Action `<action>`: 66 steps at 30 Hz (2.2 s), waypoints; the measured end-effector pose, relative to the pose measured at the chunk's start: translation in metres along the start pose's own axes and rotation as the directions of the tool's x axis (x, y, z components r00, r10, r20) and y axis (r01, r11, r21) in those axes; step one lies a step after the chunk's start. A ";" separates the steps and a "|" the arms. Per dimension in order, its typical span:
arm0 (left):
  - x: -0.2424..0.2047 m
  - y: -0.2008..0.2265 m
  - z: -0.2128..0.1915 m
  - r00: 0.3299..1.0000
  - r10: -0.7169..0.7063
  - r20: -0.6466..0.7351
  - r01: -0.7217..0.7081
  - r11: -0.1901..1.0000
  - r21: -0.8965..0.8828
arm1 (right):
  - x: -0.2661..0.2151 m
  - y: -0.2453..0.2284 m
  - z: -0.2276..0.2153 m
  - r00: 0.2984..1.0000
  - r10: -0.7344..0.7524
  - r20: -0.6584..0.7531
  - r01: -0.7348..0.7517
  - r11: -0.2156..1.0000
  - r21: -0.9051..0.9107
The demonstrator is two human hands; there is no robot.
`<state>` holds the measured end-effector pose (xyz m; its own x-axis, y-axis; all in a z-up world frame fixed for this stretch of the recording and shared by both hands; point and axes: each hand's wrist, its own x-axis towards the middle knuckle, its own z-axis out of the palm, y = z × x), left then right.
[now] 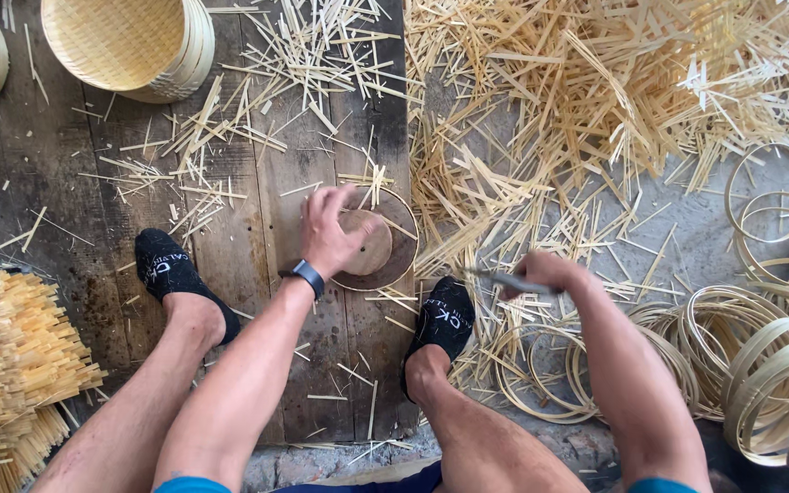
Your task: The person weaves thin bamboo strips into flat circular bases by hand, then uses a circular wooden mold as a guide to trim the excess strips with scissors.
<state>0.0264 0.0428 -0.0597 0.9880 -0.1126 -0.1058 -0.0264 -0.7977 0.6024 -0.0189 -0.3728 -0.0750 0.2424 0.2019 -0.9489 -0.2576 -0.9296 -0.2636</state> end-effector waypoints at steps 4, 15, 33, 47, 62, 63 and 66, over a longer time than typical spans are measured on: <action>0.029 -0.016 0.001 0.986 -0.118 0.118 0.115 0.993 0.027 | 0.016 0.014 -0.063 0.888 0.256 -0.382 -0.007 0.838 0.545; 0.051 0.004 0.022 0.939 -0.147 0.312 0.197 0.971 -0.137 | 0.010 -0.040 0.020 0.397 0.122 -0.910 -0.135 0.988 0.074; 0.041 0.008 0.047 0.949 -0.186 0.255 0.220 0.969 -0.110 | 0.028 -0.157 0.054 0.761 -0.004 -0.649 0.457 0.714 0.531; 0.027 -0.035 -0.020 0.709 -0.607 0.360 0.667 0.743 -0.061 | 0.049 -0.137 0.077 0.935 -0.020 -0.354 0.340 0.331 0.880; -0.064 -0.012 -0.034 0.557 -0.300 0.774 0.734 -0.258 -0.628 | -0.004 -0.143 0.081 0.953 -0.209 -0.220 0.231 0.031 0.972; -0.078 -0.008 -0.028 0.531 -0.367 0.763 0.750 -0.214 -0.625 | -0.004 -0.151 0.084 0.966 -0.167 -0.196 0.206 0.049 0.977; -0.097 -0.006 -0.002 0.543 -0.474 0.693 0.742 -0.116 -0.660 | 0.003 -0.174 0.089 0.970 -0.062 -0.236 0.237 0.470 0.850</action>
<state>-0.0691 0.0598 -0.0515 0.4434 -0.0937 -0.8914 0.8366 0.4002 0.3740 -0.0563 -0.1832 -0.0473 0.4715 0.1803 -0.8632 -0.8591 -0.1267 -0.4958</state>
